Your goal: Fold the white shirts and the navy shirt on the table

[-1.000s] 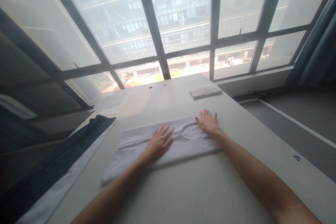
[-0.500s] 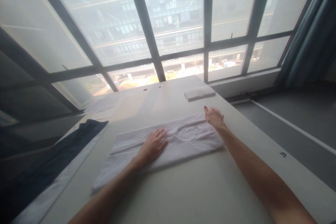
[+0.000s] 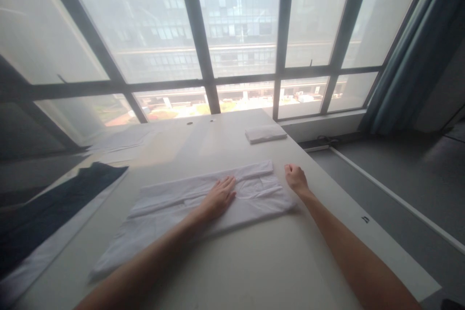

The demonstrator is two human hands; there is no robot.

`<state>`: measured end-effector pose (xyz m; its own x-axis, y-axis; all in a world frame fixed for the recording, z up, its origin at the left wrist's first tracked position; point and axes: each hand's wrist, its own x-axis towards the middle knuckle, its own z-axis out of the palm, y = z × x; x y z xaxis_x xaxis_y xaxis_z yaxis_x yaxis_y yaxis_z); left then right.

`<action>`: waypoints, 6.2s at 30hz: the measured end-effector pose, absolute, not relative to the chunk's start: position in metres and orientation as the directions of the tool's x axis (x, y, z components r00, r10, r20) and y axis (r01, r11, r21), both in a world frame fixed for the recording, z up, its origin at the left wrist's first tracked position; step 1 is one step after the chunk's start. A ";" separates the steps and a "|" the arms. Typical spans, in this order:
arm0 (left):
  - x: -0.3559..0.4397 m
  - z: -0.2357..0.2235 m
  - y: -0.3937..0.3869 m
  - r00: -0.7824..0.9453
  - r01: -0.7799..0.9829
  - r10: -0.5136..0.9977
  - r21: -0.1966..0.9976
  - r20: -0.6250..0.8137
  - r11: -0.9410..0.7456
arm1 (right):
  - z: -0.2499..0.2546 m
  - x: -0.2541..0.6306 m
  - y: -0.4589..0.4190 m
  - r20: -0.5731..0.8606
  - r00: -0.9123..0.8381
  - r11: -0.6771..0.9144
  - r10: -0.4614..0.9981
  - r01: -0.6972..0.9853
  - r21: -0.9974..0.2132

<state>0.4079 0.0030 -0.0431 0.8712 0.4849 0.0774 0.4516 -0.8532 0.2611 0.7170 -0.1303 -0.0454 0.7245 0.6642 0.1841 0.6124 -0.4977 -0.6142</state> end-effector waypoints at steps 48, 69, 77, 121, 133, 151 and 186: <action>0.406 -0.040 -0.011 0.836 0.478 0.528 0.273 0.152 -0.835 | -0.019 0.735 -0.105 -0.330 0.687 0.026 0.647 -0.453 -0.891; 0.408 -0.042 -0.007 0.831 0.470 0.525 0.273 0.184 -0.840 | -0.005 0.730 -0.146 -0.499 0.400 -0.435 0.769 -0.244 -0.867; 0.407 -0.044 -0.006 0.824 0.466 0.530 0.294 0.199 -0.835 | -0.017 0.722 -0.140 -0.348 0.280 -0.356 0.895 -0.025 -0.934; 0.408 -0.023 0.033 0.559 -0.055 0.824 0.996 0.093 -0.075 | 0.002 0.552 -0.144 0.476 0.015 0.284 0.879 0.785 -0.550; 0.415 -0.012 0.033 0.532 0.370 0.765 0.714 0.362 -0.595 | -0.031 0.534 -0.172 0.361 -0.250 0.347 0.898 0.908 -0.236; 0.391 -0.034 0.026 0.522 0.664 0.804 0.456 0.284 -0.592 | -0.016 0.544 -0.136 0.427 -0.088 0.340 0.900 0.754 -0.562; 0.388 -0.039 0.023 0.667 0.662 0.706 0.246 0.240 -0.708 | -0.037 0.583 -0.034 0.145 0.009 0.034 0.989 0.956 -0.291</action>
<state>0.3884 0.0228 -0.0390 0.6667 0.7057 0.2397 0.6616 -0.7085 0.2457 0.5832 -0.0339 -0.0365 0.0094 0.9894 0.1452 0.9561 0.0336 -0.2912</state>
